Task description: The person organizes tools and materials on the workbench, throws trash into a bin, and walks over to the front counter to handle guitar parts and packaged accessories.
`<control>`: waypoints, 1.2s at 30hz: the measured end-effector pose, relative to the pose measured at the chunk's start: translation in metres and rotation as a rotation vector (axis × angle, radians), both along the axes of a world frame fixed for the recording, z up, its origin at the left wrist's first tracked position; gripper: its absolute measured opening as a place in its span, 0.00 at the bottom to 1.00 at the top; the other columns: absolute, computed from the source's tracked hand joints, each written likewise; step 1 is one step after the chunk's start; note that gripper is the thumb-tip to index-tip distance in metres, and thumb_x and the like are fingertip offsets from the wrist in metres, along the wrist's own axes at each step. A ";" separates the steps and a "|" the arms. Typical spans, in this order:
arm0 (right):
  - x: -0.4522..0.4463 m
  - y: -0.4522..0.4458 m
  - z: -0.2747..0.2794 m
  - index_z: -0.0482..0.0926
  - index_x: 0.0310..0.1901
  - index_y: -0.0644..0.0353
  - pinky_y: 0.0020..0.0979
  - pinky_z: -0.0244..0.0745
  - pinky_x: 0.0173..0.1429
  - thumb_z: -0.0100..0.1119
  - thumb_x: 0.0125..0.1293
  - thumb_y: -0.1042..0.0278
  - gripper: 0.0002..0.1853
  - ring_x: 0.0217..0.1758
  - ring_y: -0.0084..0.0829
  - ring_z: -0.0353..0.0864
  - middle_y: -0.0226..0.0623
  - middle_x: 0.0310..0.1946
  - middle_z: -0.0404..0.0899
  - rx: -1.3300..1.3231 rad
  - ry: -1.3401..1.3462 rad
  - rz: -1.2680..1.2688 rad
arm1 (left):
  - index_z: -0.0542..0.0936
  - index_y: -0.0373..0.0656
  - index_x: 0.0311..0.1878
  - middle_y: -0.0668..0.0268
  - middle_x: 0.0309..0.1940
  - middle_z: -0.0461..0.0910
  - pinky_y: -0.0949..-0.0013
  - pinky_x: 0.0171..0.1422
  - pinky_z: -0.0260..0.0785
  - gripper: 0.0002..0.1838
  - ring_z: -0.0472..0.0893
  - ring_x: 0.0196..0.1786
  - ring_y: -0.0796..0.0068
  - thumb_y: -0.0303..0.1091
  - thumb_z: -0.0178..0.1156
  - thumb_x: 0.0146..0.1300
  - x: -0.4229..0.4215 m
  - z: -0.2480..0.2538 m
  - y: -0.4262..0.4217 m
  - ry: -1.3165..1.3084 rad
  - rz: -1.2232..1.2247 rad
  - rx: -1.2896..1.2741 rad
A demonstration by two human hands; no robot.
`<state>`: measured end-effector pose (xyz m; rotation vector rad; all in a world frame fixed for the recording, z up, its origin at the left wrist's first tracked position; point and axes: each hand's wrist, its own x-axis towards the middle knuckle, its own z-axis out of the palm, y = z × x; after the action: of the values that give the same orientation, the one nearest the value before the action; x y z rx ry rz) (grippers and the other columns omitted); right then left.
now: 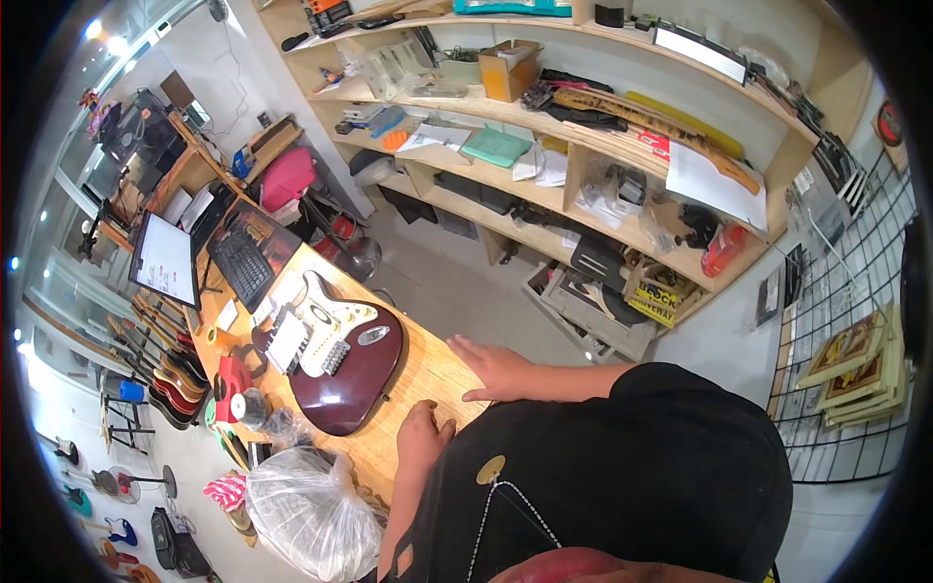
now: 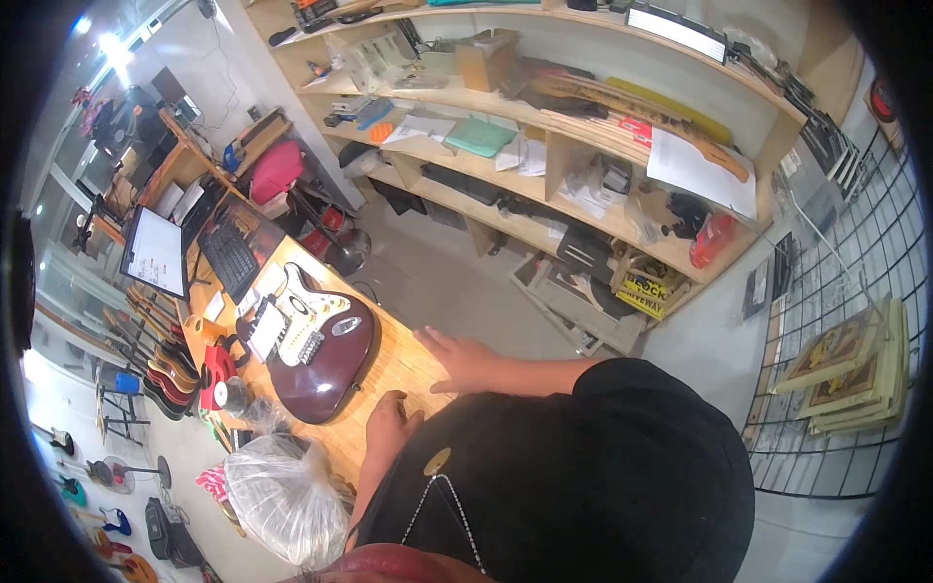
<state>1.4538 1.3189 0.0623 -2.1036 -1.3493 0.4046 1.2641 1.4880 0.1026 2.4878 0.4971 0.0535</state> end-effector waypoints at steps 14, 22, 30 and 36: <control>0.009 0.001 0.002 0.50 0.84 0.56 0.50 0.65 0.78 0.62 0.68 0.34 0.53 0.78 0.60 0.65 0.59 0.82 0.52 -0.024 -0.167 0.127 | 0.76 0.36 0.60 0.56 0.34 0.82 0.54 0.45 0.76 0.30 0.84 0.39 0.54 0.38 0.74 0.56 0.000 -0.004 0.000 -0.007 -0.015 0.030; 0.005 0.000 0.009 0.48 0.84 0.57 0.49 0.64 0.80 0.66 0.65 0.38 0.55 0.81 0.57 0.62 0.60 0.83 0.50 -0.175 0.081 0.077 | 0.76 0.35 0.60 0.57 0.34 0.82 0.54 0.46 0.77 0.31 0.84 0.39 0.53 0.39 0.74 0.56 -0.002 0.007 -0.007 0.010 0.104 -0.061; 0.004 -0.002 0.002 0.47 0.84 0.59 0.50 0.63 0.80 0.67 0.66 0.41 0.55 0.81 0.59 0.61 0.59 0.84 0.47 0.171 -0.092 0.036 | 0.79 0.37 0.57 0.55 0.37 0.83 0.54 0.47 0.77 0.28 0.85 0.41 0.53 0.40 0.74 0.57 -0.006 -0.002 0.000 -0.022 0.017 0.018; 0.005 0.001 -0.004 0.49 0.84 0.60 0.52 0.61 0.80 0.66 0.67 0.38 0.54 0.81 0.62 0.59 0.59 0.84 0.46 -0.125 0.054 0.106 | 0.79 0.38 0.56 0.54 0.40 0.84 0.53 0.49 0.78 0.27 0.86 0.43 0.53 0.42 0.73 0.57 -0.004 0.002 0.000 -0.001 0.050 0.001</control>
<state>1.4586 1.3199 0.0588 -2.1106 -1.4412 0.5995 1.2602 1.4883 0.1043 2.4765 0.5588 0.0753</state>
